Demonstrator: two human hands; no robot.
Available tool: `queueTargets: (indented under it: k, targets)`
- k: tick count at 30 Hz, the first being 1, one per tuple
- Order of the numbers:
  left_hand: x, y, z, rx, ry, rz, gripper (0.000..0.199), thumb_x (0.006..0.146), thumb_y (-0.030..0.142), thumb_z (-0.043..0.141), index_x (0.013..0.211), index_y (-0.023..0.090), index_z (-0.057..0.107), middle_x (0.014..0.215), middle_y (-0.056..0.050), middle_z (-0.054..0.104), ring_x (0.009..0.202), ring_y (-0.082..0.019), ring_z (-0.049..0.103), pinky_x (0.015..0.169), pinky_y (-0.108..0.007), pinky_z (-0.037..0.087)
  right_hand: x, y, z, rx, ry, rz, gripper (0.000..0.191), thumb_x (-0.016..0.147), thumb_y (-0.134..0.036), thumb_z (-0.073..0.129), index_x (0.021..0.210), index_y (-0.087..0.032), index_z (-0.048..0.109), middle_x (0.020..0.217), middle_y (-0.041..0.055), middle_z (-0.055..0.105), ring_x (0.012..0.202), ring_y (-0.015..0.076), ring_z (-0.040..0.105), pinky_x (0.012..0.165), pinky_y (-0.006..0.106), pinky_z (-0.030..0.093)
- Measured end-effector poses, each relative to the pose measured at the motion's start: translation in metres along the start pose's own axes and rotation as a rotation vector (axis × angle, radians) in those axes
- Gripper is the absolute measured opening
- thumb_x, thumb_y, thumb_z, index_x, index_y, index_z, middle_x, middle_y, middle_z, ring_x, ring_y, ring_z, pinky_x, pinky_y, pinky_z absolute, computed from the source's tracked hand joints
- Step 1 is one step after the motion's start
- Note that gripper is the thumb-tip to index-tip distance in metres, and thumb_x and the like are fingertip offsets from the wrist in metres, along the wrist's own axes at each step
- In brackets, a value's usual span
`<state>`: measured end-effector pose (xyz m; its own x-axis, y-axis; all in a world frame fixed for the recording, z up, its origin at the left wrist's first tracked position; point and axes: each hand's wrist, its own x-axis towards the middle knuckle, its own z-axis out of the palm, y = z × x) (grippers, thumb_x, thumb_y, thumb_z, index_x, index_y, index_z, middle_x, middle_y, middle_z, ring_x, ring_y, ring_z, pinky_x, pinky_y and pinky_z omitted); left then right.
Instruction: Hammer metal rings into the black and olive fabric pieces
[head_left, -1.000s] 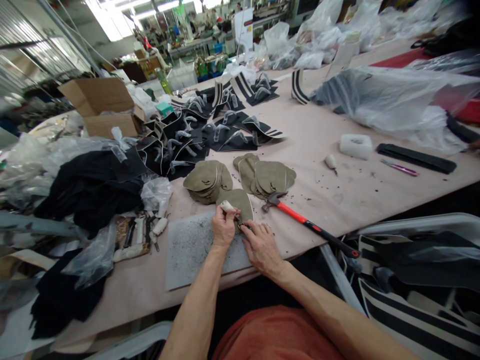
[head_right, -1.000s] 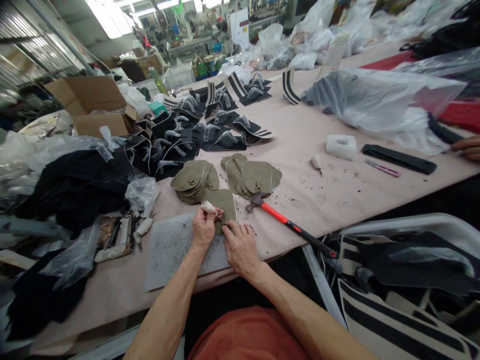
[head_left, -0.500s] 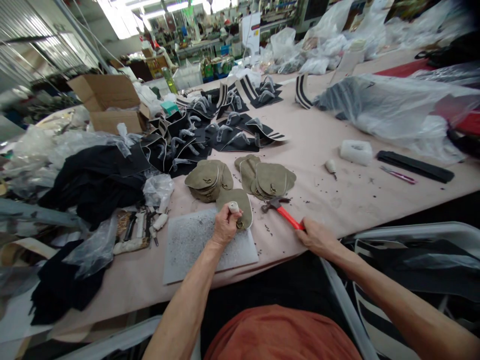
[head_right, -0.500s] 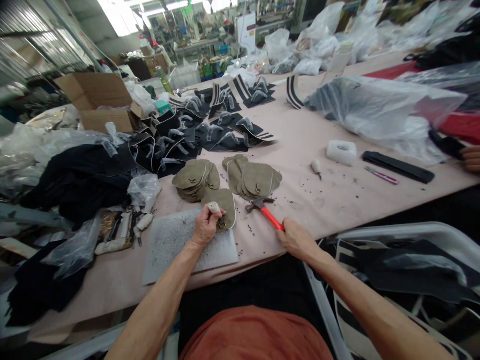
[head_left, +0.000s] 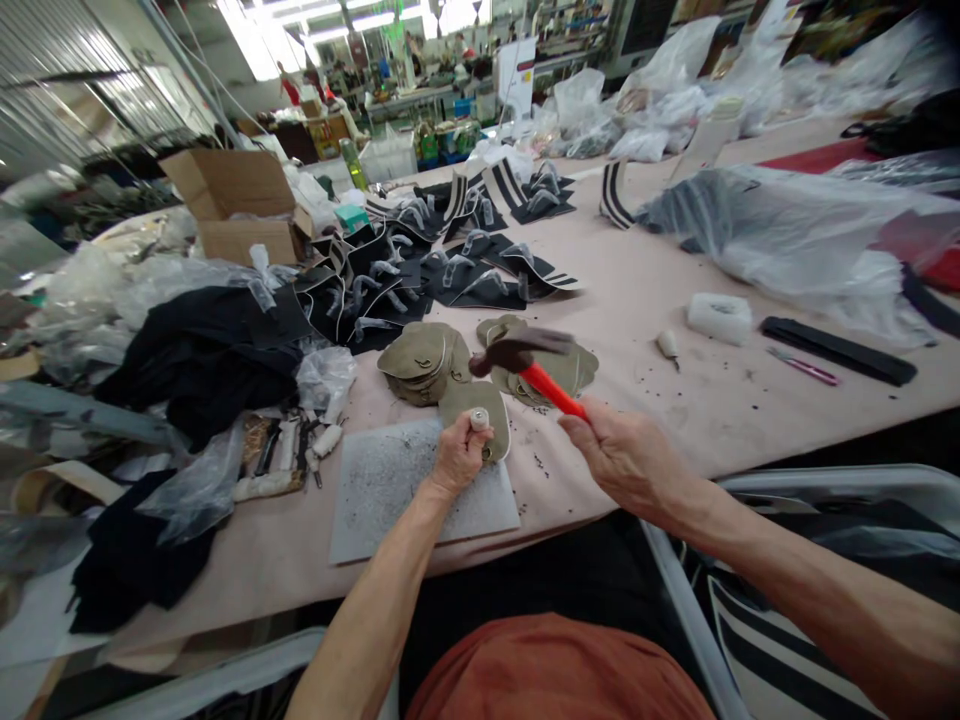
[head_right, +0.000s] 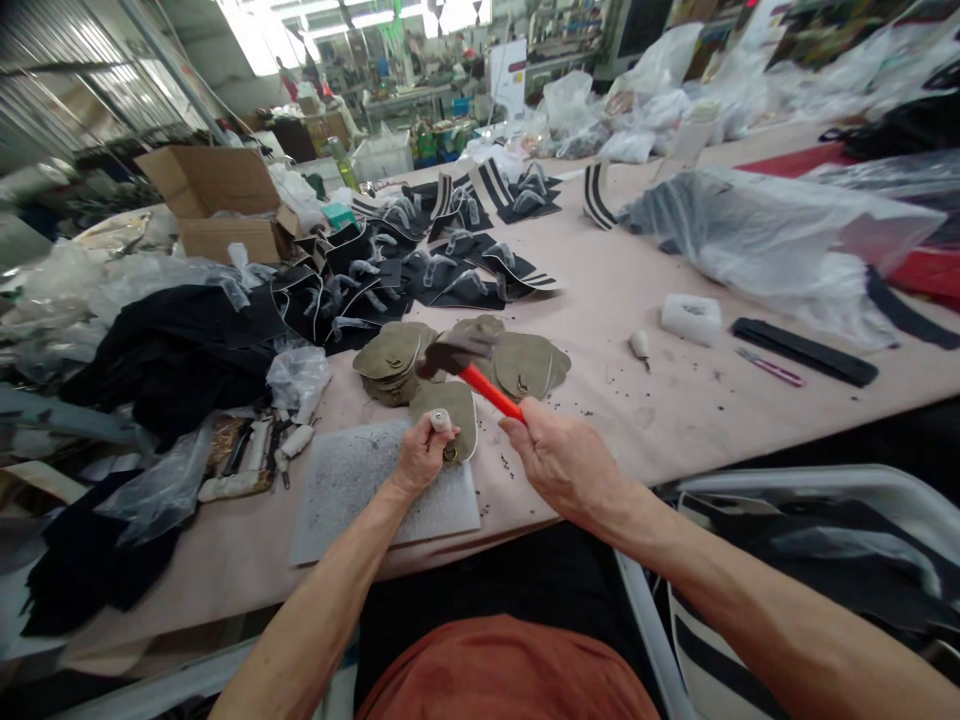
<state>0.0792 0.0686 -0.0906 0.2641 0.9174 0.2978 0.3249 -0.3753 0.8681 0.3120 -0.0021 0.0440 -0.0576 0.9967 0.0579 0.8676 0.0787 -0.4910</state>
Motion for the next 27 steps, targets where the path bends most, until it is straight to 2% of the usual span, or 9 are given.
queueTargets:
  k: [3,5,9,11,12,16,17,21,27]
  targets:
    - [0.000,0.000,0.000,0.030,-0.003,-0.010,0.008,0.092,0.029,0.056,0.092,0.021,0.057,0.084,-0.005,0.076,0.076,-0.018,0.071,0.070,-0.029,0.053,0.008,-0.006,-0.010,-0.241,-0.196,-0.070,0.029,0.100,-0.039,0.039,0.086,-0.020,0.054,0.064,0.0043,0.061,0.048,0.0141,0.048,0.051,0.029,0.021]
    - [0.000,0.000,0.000,0.033,0.000,-0.012,0.008,0.092,0.029,0.056,0.094,0.021,0.057,0.084,-0.004,0.076,0.076,-0.018,0.071,0.070,-0.029,0.053,0.012,-0.011,-0.023,-0.236,-0.179,-0.083,0.028,0.100,-0.040,0.042,0.084,-0.021,0.053,0.060,0.0026,0.058,0.047,0.0137,0.046,0.051,0.029,0.021]
    - [0.000,0.002,-0.001,0.009,-0.003,-0.012,0.010,0.092,0.027,0.056,0.100,0.021,0.058,0.087,-0.005,0.077,0.079,-0.019,0.073,0.075,-0.031,0.055,0.011,-0.026,-0.042,0.053,0.315,-0.064,0.036,0.102,-0.050,0.033,0.081,-0.024,0.046,0.057,-0.0012,0.049,0.048,0.0133,0.042,0.051,0.027,0.027]
    - [0.000,0.002,-0.001,0.012,-0.008,-0.019,0.010,0.092,0.027,0.056,0.100,0.021,0.059,0.088,-0.005,0.076,0.080,-0.019,0.073,0.075,-0.031,0.055,0.008,-0.027,-0.035,0.157,0.413,-0.071,0.037,0.102,-0.052,0.029,0.082,-0.025,0.044,0.058,-0.0009,0.050,0.049,0.0138,0.044,0.052,0.027,0.030]
    - [0.000,0.002,-0.001,0.017,-0.010,-0.018,0.009,0.092,0.027,0.056,0.098,0.021,0.059,0.087,-0.005,0.076,0.079,-0.019,0.073,0.075,-0.031,0.055,0.006,-0.025,-0.028,0.140,0.349,-0.075,0.037,0.102,-0.051,0.030,0.081,-0.024,0.044,0.058,-0.0006,0.050,0.048,0.0137,0.044,0.051,0.027,0.029]
    - [-0.001,-0.001,-0.001,0.044,-0.022,-0.013,0.007,0.092,0.026,0.055,0.092,0.021,0.059,0.085,-0.005,0.075,0.075,-0.019,0.071,0.070,-0.029,0.054,0.005,-0.008,-0.008,-0.128,-0.154,-0.075,0.029,0.099,-0.044,0.044,0.079,-0.023,0.049,0.055,0.0005,0.052,0.044,0.0127,0.040,0.050,0.029,0.021]
    - [-0.001,-0.002,-0.001,0.046,-0.023,-0.013,0.006,0.092,0.026,0.055,0.093,0.021,0.059,0.084,-0.005,0.075,0.074,-0.019,0.071,0.070,-0.029,0.053,0.006,-0.007,-0.009,-0.146,-0.157,-0.059,0.029,0.099,-0.043,0.044,0.080,-0.022,0.050,0.057,0.0011,0.053,0.046,0.0132,0.042,0.050,0.029,0.022]
    - [-0.001,-0.002,-0.002,0.041,-0.007,-0.003,0.007,0.091,0.025,0.057,0.096,0.021,0.059,0.086,-0.005,0.075,0.077,-0.019,0.071,0.073,-0.030,0.054,0.008,-0.014,-0.017,-0.045,0.086,0.004,0.034,0.103,-0.042,0.029,0.088,-0.022,0.051,0.065,0.0032,0.059,0.055,0.0150,0.050,0.056,0.027,0.030]
    - [-0.002,0.003,-0.004,0.049,-0.012,-0.026,0.007,0.090,0.023,0.056,0.095,0.020,0.060,0.084,-0.005,0.074,0.074,-0.019,0.070,0.069,-0.030,0.054,0.011,-0.002,-0.006,-0.137,-0.256,0.010,0.023,0.097,-0.038,0.048,0.083,-0.021,0.056,0.065,0.0044,0.062,0.053,0.0150,0.049,0.054,0.029,0.025]
